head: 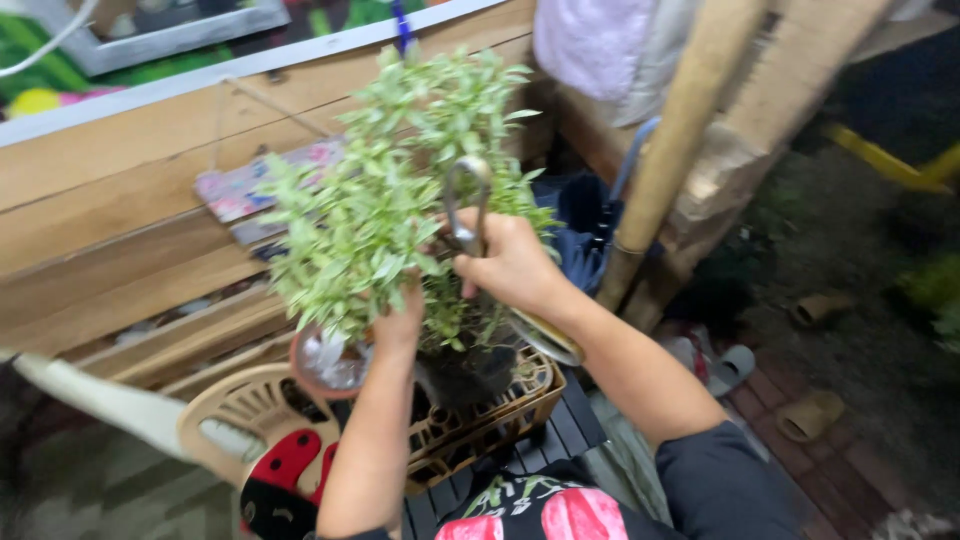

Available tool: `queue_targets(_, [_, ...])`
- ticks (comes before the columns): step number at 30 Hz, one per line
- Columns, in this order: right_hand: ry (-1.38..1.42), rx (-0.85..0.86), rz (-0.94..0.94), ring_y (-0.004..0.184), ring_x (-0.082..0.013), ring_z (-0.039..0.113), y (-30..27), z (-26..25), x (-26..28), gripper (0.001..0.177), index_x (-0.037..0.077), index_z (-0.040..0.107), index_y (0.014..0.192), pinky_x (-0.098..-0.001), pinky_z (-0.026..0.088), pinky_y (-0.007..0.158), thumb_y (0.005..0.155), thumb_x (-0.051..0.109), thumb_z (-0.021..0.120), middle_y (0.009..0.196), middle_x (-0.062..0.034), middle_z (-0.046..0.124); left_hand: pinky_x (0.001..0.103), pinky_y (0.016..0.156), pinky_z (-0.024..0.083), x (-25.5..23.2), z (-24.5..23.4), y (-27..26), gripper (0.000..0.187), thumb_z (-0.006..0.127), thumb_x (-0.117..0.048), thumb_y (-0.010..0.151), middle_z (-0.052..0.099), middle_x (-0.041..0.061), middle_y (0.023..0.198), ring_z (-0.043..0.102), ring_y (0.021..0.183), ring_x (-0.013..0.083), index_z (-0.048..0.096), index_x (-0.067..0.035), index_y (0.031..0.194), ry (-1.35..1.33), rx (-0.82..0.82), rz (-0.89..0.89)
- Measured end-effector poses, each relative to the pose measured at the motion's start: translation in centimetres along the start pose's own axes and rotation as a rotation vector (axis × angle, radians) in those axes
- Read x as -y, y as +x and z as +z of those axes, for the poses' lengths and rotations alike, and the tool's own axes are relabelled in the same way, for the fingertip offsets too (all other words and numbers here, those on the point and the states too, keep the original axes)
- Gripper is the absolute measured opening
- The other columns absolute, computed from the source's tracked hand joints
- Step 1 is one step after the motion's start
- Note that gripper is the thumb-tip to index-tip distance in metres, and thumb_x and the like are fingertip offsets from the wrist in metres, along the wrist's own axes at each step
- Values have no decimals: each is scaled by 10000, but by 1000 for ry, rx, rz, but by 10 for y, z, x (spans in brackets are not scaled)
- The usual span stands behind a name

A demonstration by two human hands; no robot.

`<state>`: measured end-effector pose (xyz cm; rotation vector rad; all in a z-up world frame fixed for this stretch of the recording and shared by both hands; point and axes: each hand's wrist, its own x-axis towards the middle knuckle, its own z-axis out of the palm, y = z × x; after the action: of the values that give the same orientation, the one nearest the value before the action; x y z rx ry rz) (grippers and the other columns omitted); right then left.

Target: The person trims a potted plant using shears. They hold the plant with one hand and cut branches with the other, removing cut pieces as they work.

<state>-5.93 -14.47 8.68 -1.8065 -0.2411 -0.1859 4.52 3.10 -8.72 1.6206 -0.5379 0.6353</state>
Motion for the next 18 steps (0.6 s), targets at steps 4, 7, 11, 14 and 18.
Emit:
queue_targets(4, [57, 8, 6, 576, -113, 692, 3, -2, 1, 556, 58, 658, 1356, -279, 581, 549, 814, -58, 617, 800, -33, 723, 397, 936, 527, -6, -8, 7, 266, 537, -113, 1060, 708, 128, 1204, 672, 1095, 241, 658, -9, 1272, 118, 93, 72])
queue_targets(7, [34, 64, 10, 579, -142, 738, 7, -7, 2, 556, 62, 670, 1362, -288, 580, 551, 819, -33, 601, 702, -74, 695, 414, 906, 506, -23, -7, 21, 265, 551, -110, 1060, 694, 141, 1214, 651, 1101, 267, 637, 8, 1281, 229, 132, 72])
queue_targets(11, [25, 137, 28, 564, -158, 743, 9, -10, 4, 536, 42, 654, 1342, -295, 589, 544, 813, -18, 591, 643, -83, 713, 351, 909, 519, -23, -4, 29, 244, 536, -127, 1086, 667, 98, 1185, 637, 1074, 215, 618, -3, 1280, -37, 140, -86])
queue_targets(14, [32, 151, 27, 558, -156, 738, 10, -10, 3, 525, 24, 655, 1322, -297, 596, 539, 803, -21, 587, 630, -81, 716, 350, 967, 511, 6, -7, 23, 215, 527, -124, 1111, 645, 105, 1258, 619, 1155, 210, 607, -6, 1272, -27, 148, -19])
queue_targets(18, [34, 168, -4, 564, -158, 744, 12, -7, 4, 444, -19, 687, 1239, -297, 610, 548, 803, -21, 601, 649, -83, 723, 374, 1081, 515, 33, -13, 16, 132, 513, -138, 1186, 605, 121, 1425, 592, 1334, 219, 612, -51, 1181, -171, 155, 124])
